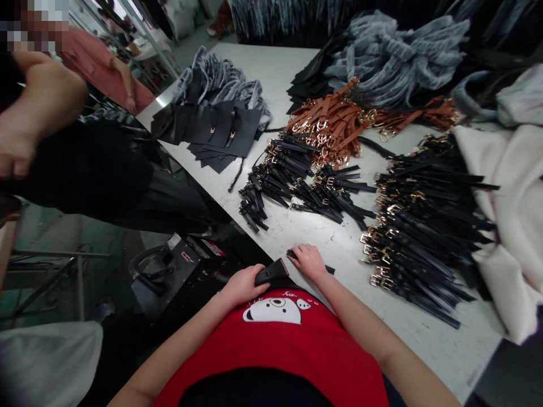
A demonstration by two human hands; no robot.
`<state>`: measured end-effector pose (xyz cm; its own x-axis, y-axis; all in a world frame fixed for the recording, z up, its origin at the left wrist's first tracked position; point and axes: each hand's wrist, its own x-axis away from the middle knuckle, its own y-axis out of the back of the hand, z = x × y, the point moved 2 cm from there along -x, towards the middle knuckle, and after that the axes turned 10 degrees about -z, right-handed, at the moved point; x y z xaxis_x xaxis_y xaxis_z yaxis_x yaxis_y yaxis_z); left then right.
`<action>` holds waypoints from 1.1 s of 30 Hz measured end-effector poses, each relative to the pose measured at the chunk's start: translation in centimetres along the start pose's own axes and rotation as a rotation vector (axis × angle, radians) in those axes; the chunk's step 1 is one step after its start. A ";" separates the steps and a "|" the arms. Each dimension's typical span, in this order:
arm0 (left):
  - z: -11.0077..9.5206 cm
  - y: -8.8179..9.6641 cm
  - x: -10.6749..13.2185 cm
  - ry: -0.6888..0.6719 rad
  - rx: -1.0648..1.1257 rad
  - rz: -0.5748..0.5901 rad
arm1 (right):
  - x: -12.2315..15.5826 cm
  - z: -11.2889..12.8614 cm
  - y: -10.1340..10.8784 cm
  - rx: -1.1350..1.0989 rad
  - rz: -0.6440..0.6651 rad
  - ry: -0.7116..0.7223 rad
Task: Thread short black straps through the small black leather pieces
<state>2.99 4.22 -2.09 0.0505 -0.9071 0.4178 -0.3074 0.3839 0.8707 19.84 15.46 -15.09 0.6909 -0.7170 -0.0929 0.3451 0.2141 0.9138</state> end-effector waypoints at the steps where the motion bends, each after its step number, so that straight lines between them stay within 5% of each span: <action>1: 0.0 -0.1 0.1 0.000 0.001 -0.003 | 0.3 0.0 0.1 0.025 -0.024 -0.012; 8: 0.1 0.0 0.6 0.010 -0.006 0.001 | 1.4 0.2 0.4 -0.014 -0.127 -0.100; 16: 0.1 -0.2 0.8 0.006 0.003 -0.006 | -0.2 0.7 -0.9 -0.059 -0.153 -0.340; 28: -0.2 -0.2 0.0 -0.014 -0.054 -0.012 | -0.2 1.6 -1.1 0.016 -0.181 -0.394; 33: -0.4 0.0 -1.0 -0.060 -0.124 -0.029 | 1.1 0.2 -0.3 -0.128 -0.248 -0.345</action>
<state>3.34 5.15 -2.42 -0.0006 -0.9256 0.3786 -0.1868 0.3720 0.9092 20.38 14.44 -15.37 0.3325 -0.9317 -0.1459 0.5645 0.0726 0.8222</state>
